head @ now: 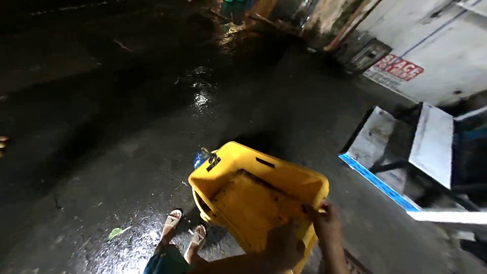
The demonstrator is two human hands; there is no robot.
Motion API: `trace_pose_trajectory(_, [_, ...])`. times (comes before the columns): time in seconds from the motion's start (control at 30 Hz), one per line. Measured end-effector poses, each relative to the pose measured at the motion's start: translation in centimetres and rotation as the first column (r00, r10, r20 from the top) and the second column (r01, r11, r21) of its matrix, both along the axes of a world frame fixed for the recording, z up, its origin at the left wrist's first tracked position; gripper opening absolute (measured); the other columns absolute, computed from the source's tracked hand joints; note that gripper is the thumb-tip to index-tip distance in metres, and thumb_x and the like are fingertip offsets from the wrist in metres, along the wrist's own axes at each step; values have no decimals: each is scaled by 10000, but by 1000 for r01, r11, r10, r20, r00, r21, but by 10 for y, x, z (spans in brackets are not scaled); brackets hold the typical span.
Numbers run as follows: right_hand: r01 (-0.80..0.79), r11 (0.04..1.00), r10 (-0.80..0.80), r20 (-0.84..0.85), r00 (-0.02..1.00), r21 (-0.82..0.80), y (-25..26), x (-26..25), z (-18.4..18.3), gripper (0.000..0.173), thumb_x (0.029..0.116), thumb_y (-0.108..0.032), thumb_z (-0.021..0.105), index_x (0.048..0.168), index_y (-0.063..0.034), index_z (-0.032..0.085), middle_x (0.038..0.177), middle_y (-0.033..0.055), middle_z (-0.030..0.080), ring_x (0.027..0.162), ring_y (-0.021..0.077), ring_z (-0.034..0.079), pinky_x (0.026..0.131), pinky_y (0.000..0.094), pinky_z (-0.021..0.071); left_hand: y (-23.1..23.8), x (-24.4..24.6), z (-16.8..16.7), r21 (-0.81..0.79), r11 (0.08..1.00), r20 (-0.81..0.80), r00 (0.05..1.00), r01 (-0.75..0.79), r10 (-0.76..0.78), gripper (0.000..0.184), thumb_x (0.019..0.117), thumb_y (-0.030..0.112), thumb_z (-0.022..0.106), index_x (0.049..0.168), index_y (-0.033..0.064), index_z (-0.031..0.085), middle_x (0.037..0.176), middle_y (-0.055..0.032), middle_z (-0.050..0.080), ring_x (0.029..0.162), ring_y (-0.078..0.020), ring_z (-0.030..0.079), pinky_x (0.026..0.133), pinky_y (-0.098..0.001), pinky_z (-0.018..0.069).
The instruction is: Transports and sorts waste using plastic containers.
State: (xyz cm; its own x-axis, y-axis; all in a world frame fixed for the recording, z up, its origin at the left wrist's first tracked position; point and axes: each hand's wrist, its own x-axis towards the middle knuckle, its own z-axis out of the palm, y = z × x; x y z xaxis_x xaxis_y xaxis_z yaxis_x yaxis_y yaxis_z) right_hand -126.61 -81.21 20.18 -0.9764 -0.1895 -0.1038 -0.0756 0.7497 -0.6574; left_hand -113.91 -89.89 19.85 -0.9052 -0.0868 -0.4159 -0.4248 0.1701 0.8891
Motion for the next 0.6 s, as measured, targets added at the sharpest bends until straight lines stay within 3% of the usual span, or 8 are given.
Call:
trace_pose_trajectory(0.07, [16, 999, -20, -89, 996, -41, 1, 3, -8, 591, 865, -103, 789, 1356, 98, 528, 1407, 383, 446, 1265, 493, 494, 1004, 555, 471, 2, 8, 1, 11, 1000, 0, 1000, 1, -1, 526, 1024, 225, 571, 1508, 82, 423, 1143, -239, 692, 1035, -404, 693, 875, -578, 550])
trace_pose_trajectory(0.17, [93, 956, -78, 63, 995, -278, -1, 12, -1, 763, 899, -75, 756, 1511, 44, 315, 1304, 305, 560, 1079, 338, 630, 876, 478, 551, -2, 12, 7, 9, 1000, -24, 999, -25, 25, 500, 1023, 191, 563, 1487, 56, 435, 1147, -248, 686, 1038, -408, 690, 878, -576, 548])
trace_pose_trajectory(0.23, [131, 925, -65, 191, 979, -357, -4, 8, 25, 758, 971, -33, 640, 1570, -15, 176, 1240, 244, 585, 989, 249, 657, 809, 423, 567, -8, 11, 14, 11, 999, -49, 998, -50, 50, 490, 1028, 180, 555, 1482, 42, 435, 1153, -253, 680, 1050, -406, 686, 889, -569, 545])
trace_pose_trajectory(0.33, [60, 951, 10, 225, 974, -302, -12, 4, 63, 735, 962, 10, 627, 1574, -46, 225, 1239, 196, 575, 937, 211, 644, 753, 390, 559, -18, -1, 35, 27, 991, -116, 985, -128, 130, 519, 1020, 150, 563, 1499, 6, 424, 1184, -267, 670, 1081, -398, 677, 928, -542, 542])
trace_pose_trajectory(0.4, [-67, 977, 107, 190, 976, -204, -13, 11, 83, 776, 955, -62, 683, 1583, -61, 226, 1179, 188, 580, 899, 228, 651, 723, 410, 575, -35, -15, 57, 58, 981, -131, 972, -188, 194, 515, 1018, 146, 579, 1489, 2, 427, 1216, -262, 655, 1117, -382, 664, 957, -522, 534])
trace_pose_trajectory(0.47, [-192, 975, 211, 183, 960, -113, -8, 23, 97, 689, 1008, -172, 616, 1577, -55, 246, 1135, 179, 616, 874, 204, 671, 718, 394, 588, -54, -22, 82, 107, 959, -139, 951, -262, 275, 509, 1014, 146, 599, 1477, 6, 440, 1231, -249, 656, 1123, -364, 666, 964, -510, 536])
trace_pose_trajectory(0.53, [-296, 953, 302, 108, 947, -62, -4, 32, 113, 574, 1036, -214, 542, 1535, -8, 347, 1147, 154, 621, 897, 147, 647, 764, 347, 567, -74, -20, 110, 191, 925, -187, 912, -329, 364, 510, 998, 121, 606, 1461, -18, 442, 1222, -252, 654, 1101, -353, 670, 945, -503, 545])
trace_pose_trajectory(0.6, [-354, 932, 352, -44, 935, -73, 0, 38, 137, 544, 1019, -230, 527, 1493, 11, 413, 1098, 67, 621, 879, 39, 616, 771, 249, 549, -88, -12, 134, 290, 887, -253, 866, -358, 432, 528, 997, 134, 616, 1455, -38, 418, 1211, -247, 654, 1074, -328, 676, 926, -481, 555])
